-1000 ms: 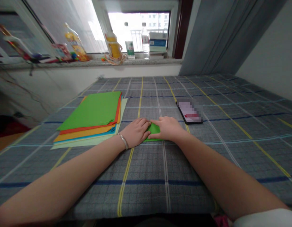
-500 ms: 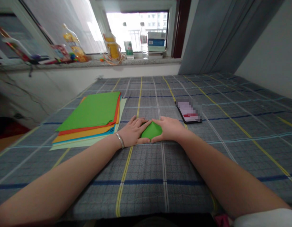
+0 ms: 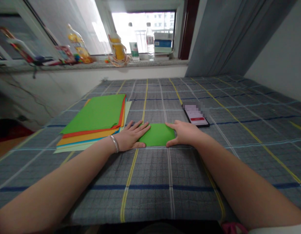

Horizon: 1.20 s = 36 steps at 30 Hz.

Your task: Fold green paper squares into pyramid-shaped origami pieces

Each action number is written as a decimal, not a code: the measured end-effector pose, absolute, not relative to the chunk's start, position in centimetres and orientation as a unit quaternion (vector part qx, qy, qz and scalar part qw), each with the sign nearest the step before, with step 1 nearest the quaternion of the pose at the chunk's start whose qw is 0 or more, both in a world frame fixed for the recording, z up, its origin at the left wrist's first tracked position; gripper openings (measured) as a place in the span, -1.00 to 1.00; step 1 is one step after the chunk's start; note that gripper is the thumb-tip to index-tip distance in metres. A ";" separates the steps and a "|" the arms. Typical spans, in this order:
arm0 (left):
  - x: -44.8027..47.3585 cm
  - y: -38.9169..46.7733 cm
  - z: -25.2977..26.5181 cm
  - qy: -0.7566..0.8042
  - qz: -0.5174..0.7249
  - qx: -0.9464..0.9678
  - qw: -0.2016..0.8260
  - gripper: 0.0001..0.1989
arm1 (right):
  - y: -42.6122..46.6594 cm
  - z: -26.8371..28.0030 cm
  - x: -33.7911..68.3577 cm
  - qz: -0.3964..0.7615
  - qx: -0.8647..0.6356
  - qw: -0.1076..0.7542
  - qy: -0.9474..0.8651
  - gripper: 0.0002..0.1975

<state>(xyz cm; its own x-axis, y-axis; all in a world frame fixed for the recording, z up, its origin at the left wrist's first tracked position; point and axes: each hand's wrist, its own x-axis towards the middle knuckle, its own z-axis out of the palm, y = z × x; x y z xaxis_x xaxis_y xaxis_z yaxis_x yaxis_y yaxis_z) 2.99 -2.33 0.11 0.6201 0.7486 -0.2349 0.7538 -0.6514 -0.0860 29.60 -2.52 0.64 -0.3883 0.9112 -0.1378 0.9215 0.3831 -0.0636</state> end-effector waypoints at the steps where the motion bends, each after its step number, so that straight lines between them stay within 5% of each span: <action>1: 2.8 -2.3 0.3 0.419 -0.134 0.898 0.015 -0.19 | -2.5 0.7 29.7 -0.069 0.552 0.040 0.830 0.05; 15: 0.9 -1.1 1.2 0.392 -0.133 0.908 0.067 -0.11 | -2.4 0.2 30.9 -0.084 0.519 -0.026 0.850 0.00; 21: 2.4 -2.5 0.7 0.404 -0.056 0.913 -0.020 -0.07 | -2.7 0.4 30.6 -0.051 0.403 -0.125 0.905 -0.35; 27: 3.6 -3.8 0.4 0.415 -0.019 0.903 -0.112 -0.09 | -3.5 0.8 28.5 -0.098 0.332 -0.137 0.928 -0.75; 30: 3.8 -3.6 0.9 0.365 0.020 0.919 -0.148 -0.22 | -3.8 0.9 27.6 -0.089 0.322 -0.136 0.933 -0.90; 36: 4.9 -3.0 1.5 0.210 0.060 0.958 -0.184 -0.85 | -4.2 1.1 26.6 -0.028 0.326 -0.115 0.938 -0.93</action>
<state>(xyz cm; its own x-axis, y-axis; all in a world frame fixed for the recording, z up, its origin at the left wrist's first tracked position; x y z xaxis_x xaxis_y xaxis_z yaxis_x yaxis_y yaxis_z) 4.88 -3.04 1.45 0.9044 0.3805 0.1933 0.4250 -0.8439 -0.3275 26.55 -4.22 1.12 -0.7607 0.6186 0.1968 0.6058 0.7854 -0.1268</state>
